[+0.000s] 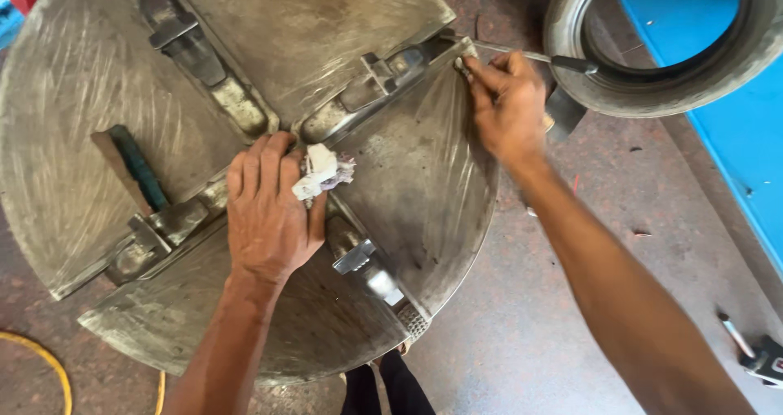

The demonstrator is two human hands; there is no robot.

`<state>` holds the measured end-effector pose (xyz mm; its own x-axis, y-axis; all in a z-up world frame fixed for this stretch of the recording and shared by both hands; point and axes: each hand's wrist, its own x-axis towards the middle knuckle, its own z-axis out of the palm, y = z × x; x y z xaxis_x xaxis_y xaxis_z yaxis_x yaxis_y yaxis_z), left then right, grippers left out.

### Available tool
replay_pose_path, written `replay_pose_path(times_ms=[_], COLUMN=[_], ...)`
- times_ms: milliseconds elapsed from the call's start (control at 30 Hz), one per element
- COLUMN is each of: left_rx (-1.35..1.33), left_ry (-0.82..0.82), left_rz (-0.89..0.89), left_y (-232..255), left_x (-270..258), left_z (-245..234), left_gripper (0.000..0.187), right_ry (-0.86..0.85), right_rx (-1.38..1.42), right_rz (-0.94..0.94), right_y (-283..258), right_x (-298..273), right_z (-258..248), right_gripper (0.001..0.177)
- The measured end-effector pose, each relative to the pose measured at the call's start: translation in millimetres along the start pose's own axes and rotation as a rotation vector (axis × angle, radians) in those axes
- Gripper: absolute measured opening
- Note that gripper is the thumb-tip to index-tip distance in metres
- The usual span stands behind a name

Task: The person scrubs and wipes a large circular metal plate with multiple clamps using a rag and a small brush. They repeatedly rub the surface and crevices of the clamps to remove dirt and grime.

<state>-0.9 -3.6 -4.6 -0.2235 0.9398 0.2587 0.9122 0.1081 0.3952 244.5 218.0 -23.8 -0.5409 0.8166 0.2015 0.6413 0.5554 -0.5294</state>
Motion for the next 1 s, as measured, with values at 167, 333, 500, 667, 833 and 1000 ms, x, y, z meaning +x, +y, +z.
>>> replay_pose_path(times_ms=[167,333,500,667,833,1000], left_rx=[0.101,0.135,0.110,0.111,0.132,0.086], left_ry=[0.051,0.072,0.096,0.160,0.138,0.113], left_rz=[-0.014,-0.099,-0.124,-0.118,-0.150,-0.148], left_y=[6.3,-0.7,-0.6,-1.3,0.5,-2.5], left_x=[-1.1,-6.3,-3.7,-8.3,-10.1,-6.8], left_z=[-2.8,1.7,2.0,2.4,0.5,4.8], left_gripper=[0.053,0.054,0.051,0.048,0.049,0.050], right_ry=[-0.081,0.006,-0.104,-0.378,-0.471,-0.657], right_rx=[0.038,-0.022,0.104,0.105,0.075,0.053], right_rz=[-0.198,0.099,-0.151,-0.438,-0.414,-0.484], right_y=[-57.2,-55.5,-99.8,-111.8,-102.0,-79.0], right_x=[-47.0,-22.9,-47.8,-45.6,-15.7,-75.5], right_z=[10.7,24.9,38.6,28.9,39.9,1.7], right_gripper=[0.026,0.022,0.038,0.053,0.053,0.068])
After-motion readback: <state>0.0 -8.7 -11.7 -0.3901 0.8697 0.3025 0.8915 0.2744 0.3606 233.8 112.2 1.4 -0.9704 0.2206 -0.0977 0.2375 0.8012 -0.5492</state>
